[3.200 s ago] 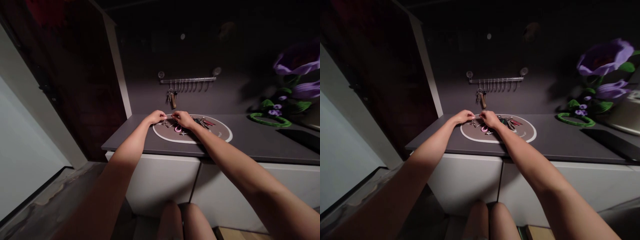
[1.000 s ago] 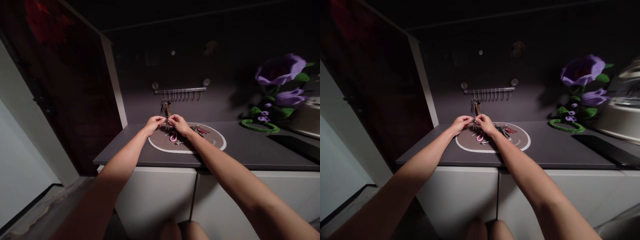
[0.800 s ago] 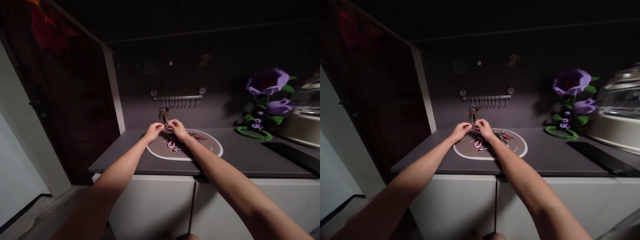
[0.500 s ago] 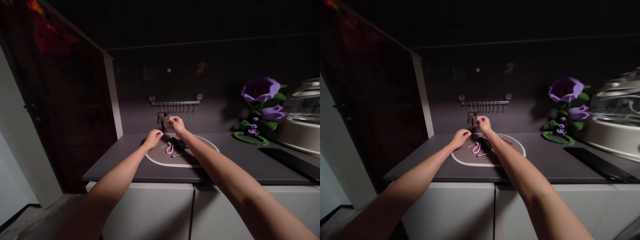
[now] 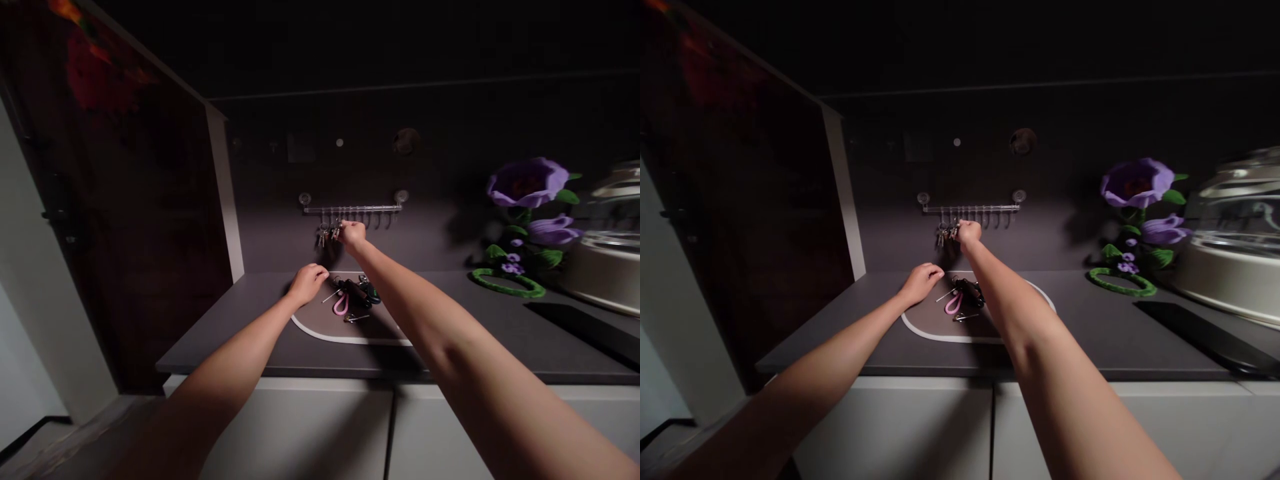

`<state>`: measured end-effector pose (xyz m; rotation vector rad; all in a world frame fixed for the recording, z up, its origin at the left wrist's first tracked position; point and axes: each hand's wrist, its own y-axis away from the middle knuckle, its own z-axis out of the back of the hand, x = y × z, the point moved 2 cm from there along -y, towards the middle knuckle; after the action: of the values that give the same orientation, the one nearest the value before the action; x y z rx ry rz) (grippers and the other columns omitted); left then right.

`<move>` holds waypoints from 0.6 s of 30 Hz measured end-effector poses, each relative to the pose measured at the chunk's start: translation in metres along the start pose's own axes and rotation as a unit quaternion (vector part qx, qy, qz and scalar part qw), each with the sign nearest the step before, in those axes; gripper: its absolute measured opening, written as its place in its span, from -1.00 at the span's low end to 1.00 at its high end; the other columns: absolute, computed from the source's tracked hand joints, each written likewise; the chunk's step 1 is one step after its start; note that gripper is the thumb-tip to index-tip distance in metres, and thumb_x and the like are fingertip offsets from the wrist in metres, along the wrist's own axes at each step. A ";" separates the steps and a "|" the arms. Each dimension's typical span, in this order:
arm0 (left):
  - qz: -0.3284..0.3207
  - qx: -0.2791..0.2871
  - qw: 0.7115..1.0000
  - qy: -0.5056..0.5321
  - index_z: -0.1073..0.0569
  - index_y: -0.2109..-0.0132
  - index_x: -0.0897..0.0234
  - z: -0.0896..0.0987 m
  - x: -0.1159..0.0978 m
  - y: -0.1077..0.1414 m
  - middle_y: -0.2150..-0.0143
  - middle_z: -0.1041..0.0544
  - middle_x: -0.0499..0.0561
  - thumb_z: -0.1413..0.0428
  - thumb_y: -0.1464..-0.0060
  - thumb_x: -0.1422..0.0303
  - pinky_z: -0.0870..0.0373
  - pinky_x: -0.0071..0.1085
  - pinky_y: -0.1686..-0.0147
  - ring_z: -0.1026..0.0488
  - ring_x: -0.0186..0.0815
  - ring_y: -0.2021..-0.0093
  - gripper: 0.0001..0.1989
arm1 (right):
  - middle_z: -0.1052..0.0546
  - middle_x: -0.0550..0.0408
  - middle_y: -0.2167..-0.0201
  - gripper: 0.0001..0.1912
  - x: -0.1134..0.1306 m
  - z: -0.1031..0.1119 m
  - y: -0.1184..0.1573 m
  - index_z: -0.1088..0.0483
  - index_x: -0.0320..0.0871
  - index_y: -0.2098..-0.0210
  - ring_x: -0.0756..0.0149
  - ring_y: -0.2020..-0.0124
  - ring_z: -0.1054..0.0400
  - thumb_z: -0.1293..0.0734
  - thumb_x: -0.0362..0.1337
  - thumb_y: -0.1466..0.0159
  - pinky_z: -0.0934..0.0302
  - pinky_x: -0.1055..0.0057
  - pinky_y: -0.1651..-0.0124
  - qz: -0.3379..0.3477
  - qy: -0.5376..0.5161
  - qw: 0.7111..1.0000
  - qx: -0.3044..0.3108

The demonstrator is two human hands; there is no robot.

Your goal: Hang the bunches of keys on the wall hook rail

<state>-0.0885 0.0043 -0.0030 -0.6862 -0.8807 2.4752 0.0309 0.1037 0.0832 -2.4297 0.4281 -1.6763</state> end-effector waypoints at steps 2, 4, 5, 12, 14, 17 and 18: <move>-0.001 0.000 1.000 -0.003 -0.50 0.31 0.30 0.000 0.000 0.000 0.34 -0.49 0.04 0.04 -0.08 0.38 -0.26 -0.43 0.26 -0.37 -0.32 0.30 -0.78 | -0.28 0.25 0.73 -0.89 -0.003 -0.001 -0.004 -0.23 -0.23 0.53 0.54 0.70 -0.20 -0.21 -0.41 -0.13 -0.22 0.57 0.57 0.000 -0.001 1.000 -0.009; 0.000 -0.003 1.000 -0.007 -0.50 0.30 0.29 0.001 0.000 -0.001 0.33 -0.49 0.04 0.04 -0.09 0.38 -0.26 -0.43 0.25 -0.38 -0.32 0.29 -0.78 | -0.31 0.22 0.71 -0.91 -0.006 -0.001 -0.007 -0.24 -0.23 0.53 0.53 0.69 -0.22 -0.23 -0.41 -0.11 -0.23 0.55 0.56 0.001 0.002 1.000 -0.021; 0.000 -0.003 1.000 -0.009 -0.50 0.30 0.29 0.001 0.001 -0.001 0.33 -0.49 0.04 0.05 -0.09 0.38 -0.26 -0.43 0.25 -0.38 -0.32 0.28 -0.78 | -0.32 0.21 0.70 -0.92 -0.006 -0.001 -0.009 -0.25 -0.24 0.53 0.53 0.69 -0.23 -0.24 -0.41 -0.10 -0.24 0.53 0.56 0.001 0.004 1.000 -0.025; -0.001 -0.003 1.000 -0.013 -0.49 0.29 0.30 0.002 0.002 -0.001 0.34 -0.49 0.04 0.05 -0.09 0.40 -0.25 -0.43 0.25 -0.37 -0.32 0.29 -0.78 | -0.31 0.21 0.70 -0.95 -0.013 0.008 -0.009 -0.27 -0.24 0.51 0.52 0.69 -0.21 -0.25 -0.40 -0.07 -0.23 0.52 0.55 0.005 0.035 0.999 -0.003; 0.000 -0.004 1.000 -0.014 -0.49 0.30 0.30 0.003 0.002 0.000 0.34 -0.48 0.04 0.05 -0.09 0.41 -0.25 -0.43 0.25 -0.37 -0.32 0.30 -0.78 | -0.28 0.24 0.72 -0.95 -0.016 0.012 -0.009 -0.27 -0.23 0.50 0.53 0.70 -0.19 -0.26 -0.38 -0.06 -0.21 0.54 0.55 0.010 0.050 0.999 0.002; 0.003 -0.005 1.000 -0.019 -0.49 0.30 0.30 0.003 0.002 0.000 0.36 -0.48 0.04 0.05 -0.09 0.41 -0.25 -0.44 0.25 -0.36 -0.32 0.30 -0.78 | -0.25 0.26 0.73 -0.95 -0.018 0.018 -0.010 -0.27 -0.22 0.50 0.55 0.70 -0.14 -0.27 -0.36 -0.05 -0.20 0.55 0.54 0.022 0.080 0.996 0.010; 0.004 -0.005 1.000 -0.020 -0.49 0.30 0.30 0.003 0.002 0.000 0.36 -0.48 0.03 0.05 -0.09 0.41 -0.25 -0.44 0.25 -0.36 -0.32 0.30 -0.78 | -0.24 0.27 0.73 -0.94 -0.019 0.019 -0.011 -0.27 -0.21 0.50 0.56 0.70 -0.13 -0.27 -0.36 -0.05 -0.20 0.55 0.54 0.029 0.091 0.995 0.021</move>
<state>-0.0918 0.0042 -0.0014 -0.6474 -0.9073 2.5018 0.0439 0.1192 0.0628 -2.2214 0.4785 -1.8697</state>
